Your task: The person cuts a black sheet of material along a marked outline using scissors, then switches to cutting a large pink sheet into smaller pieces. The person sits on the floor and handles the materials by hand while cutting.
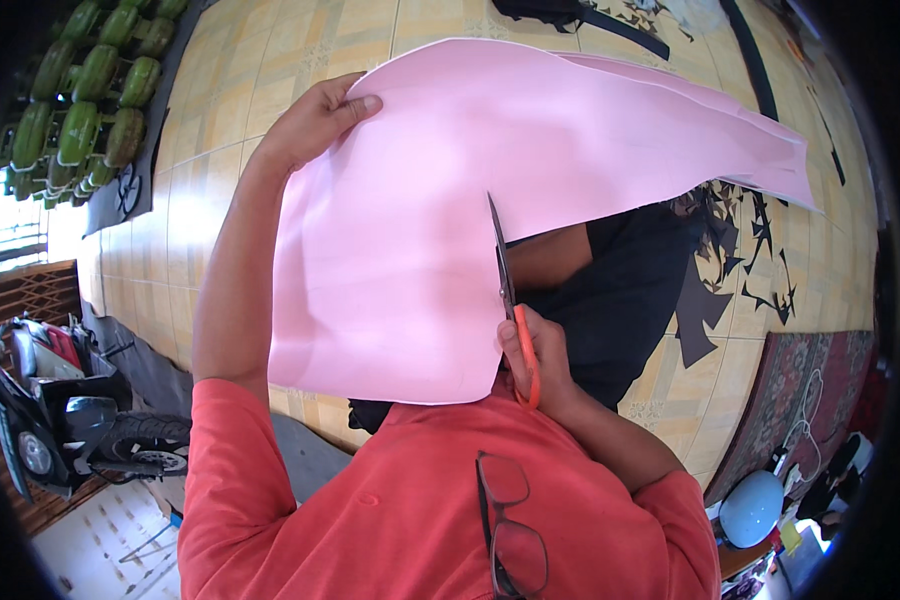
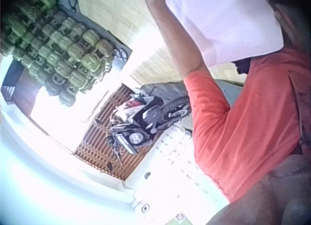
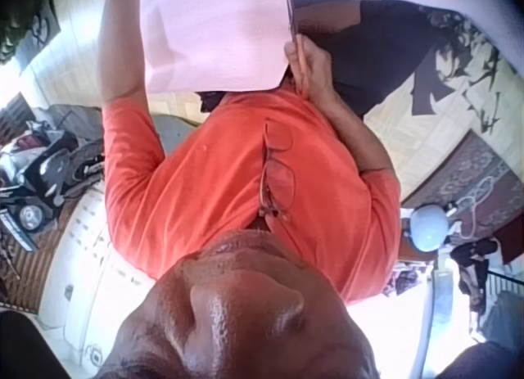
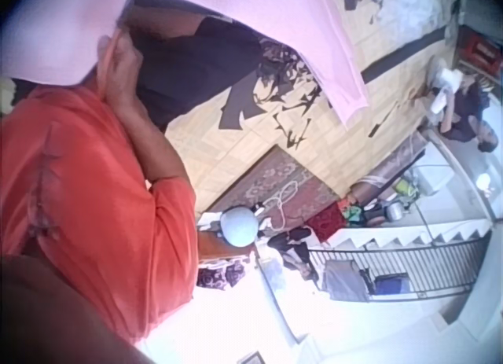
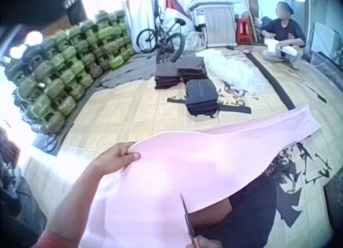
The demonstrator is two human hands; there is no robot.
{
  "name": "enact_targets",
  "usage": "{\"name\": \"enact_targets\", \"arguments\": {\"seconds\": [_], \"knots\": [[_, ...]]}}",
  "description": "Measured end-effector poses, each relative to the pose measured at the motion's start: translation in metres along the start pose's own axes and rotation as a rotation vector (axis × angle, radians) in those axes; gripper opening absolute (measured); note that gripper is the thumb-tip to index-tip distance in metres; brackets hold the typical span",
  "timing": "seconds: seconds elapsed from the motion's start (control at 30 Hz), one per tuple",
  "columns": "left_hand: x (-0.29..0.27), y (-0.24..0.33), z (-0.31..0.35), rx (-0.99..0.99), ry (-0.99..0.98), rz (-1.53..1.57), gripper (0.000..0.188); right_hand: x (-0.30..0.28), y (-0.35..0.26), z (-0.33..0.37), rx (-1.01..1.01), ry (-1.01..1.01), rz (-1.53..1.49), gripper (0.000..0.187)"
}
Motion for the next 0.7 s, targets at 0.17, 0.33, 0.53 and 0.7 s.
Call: {"name": "enact_targets", "arguments": {"seconds": [0.17, 0.33, 0.53, 0.7], "knots": [[-0.005, 0.006, -0.004, -0.055, 0.015, -0.075, 0.046, -0.006, -0.008, -0.017, -0.065, 0.057, 0.076, 0.024], [-0.002, 0.017, -0.002, -0.064, -0.032, -0.055, 0.047, -0.005, 0.005, -0.022, -0.033, 0.057, 0.095, 0.022], [0.001, 0.014, -0.002, -0.018, -0.042, -0.033, 0.045, -0.004, -0.008, -0.011, -0.106, 0.029, 0.06, 0.02], [-0.007, 0.009, 0.002, -0.02, -0.089, -0.113, 0.044, -0.003, -0.011, -0.018, -0.102, 0.082, 0.065, 0.02]]}}
Point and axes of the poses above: each hand's wrist, its own z-axis away from the middle knuckle, its own x-axis out of the palm, y = z × x, the point moved 9 cm from there along -z, towards the middle knuckle, and after that the axes turned 15 degrees about x, right-handed, at the moved point
